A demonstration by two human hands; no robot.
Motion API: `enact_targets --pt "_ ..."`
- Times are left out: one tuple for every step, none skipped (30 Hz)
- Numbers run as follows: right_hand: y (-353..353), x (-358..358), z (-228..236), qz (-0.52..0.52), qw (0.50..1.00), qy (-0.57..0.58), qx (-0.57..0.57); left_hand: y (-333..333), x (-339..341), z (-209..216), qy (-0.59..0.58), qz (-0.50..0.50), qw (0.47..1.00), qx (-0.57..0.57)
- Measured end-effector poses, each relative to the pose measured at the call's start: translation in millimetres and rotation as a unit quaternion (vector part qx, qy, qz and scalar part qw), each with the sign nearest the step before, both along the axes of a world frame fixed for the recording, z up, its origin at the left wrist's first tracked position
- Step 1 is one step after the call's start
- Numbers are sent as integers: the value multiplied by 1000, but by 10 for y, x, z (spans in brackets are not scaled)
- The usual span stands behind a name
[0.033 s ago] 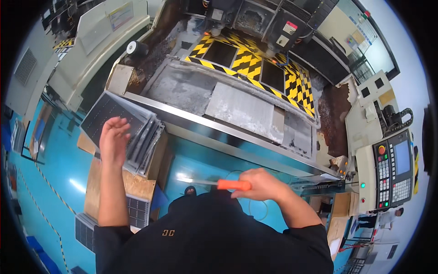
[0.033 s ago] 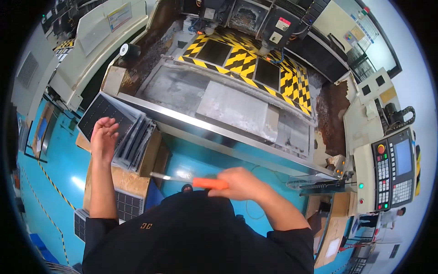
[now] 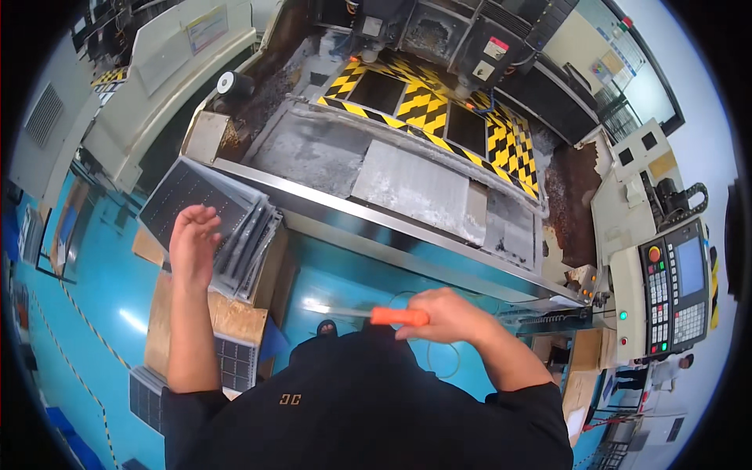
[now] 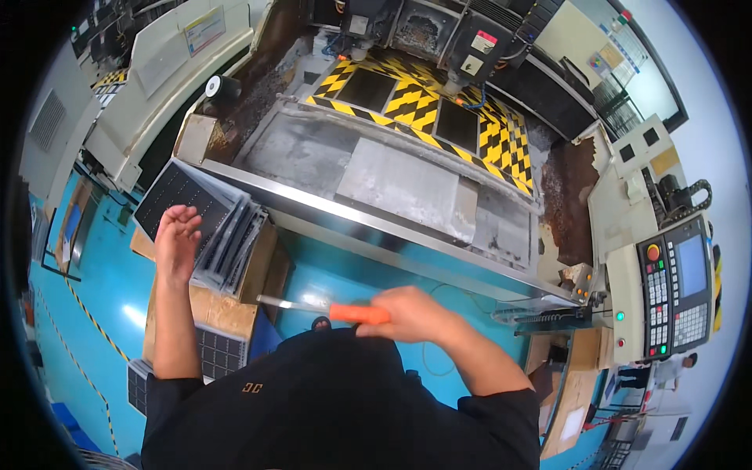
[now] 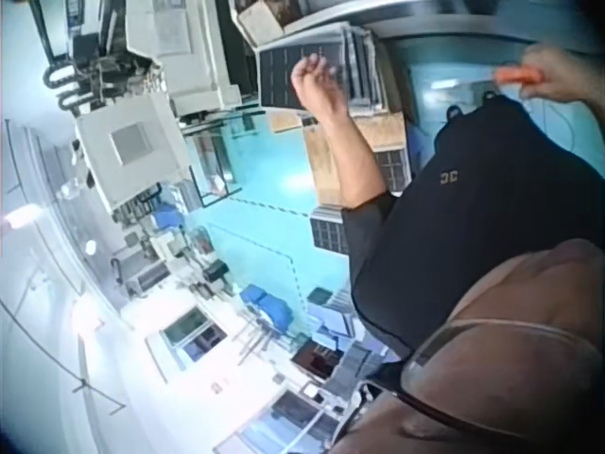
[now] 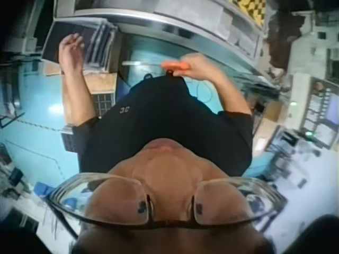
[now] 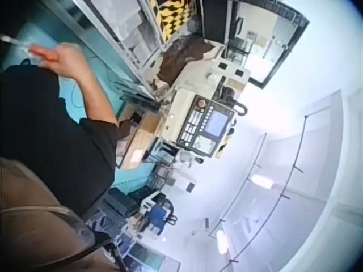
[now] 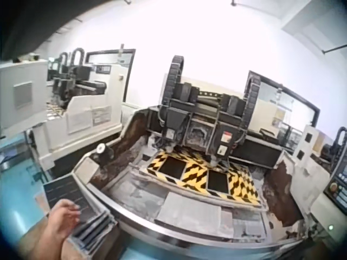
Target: Placing and aligning solar panel components onto a production machine bed for processing.
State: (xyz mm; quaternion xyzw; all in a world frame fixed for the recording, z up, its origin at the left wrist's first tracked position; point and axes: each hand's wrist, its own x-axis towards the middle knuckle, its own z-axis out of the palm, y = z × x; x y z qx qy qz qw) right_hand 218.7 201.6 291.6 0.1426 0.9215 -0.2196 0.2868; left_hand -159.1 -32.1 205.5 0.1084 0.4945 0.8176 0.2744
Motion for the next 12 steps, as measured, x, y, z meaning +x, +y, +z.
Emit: enact_targets --pt "210 43 -234 -50 977 204 -38 40 45 -69 3 -4 1000 1" --pt "464 109 -514 -100 909 397 -76 98 136 -195 30 -59 998 -15" --pt "823 192 -687 -216 891 400 7 146 243 -277 56 -115 991 -31" --pt "1357 331 -855 -329 853 394 90 248 342 -293 63 -195 977 -62" --pt "2146 637 -1159 -505 788 340 88 478 387 -198 78 -280 953 -84" --pt "2487 639 -1090 -533 753 375 87 592 416 -258 89 -319 937 -109" --pt "3059 1004 -1253 -545 731 381 152 857 438 -376 107 -370 915 -121" --pt "3524 1329 -1462 -559 704 381 217 1120 455 -615 144 -399 890 -166" --pt "3688 1278 -1505 -559 703 385 214 1254 472 -915 177 -410 867 -221" --pt "3765 1257 -1523 -544 703 355 290 1340 472 -1156 263 -442 801 -306" --pt "3835 1169 -1513 -522 699 328 363 1381 446 -1355 344 -457 724 -387" --pt "3782 1229 -1608 -524 702 322 358 1318 496 -1392 339 -461 721 -392"
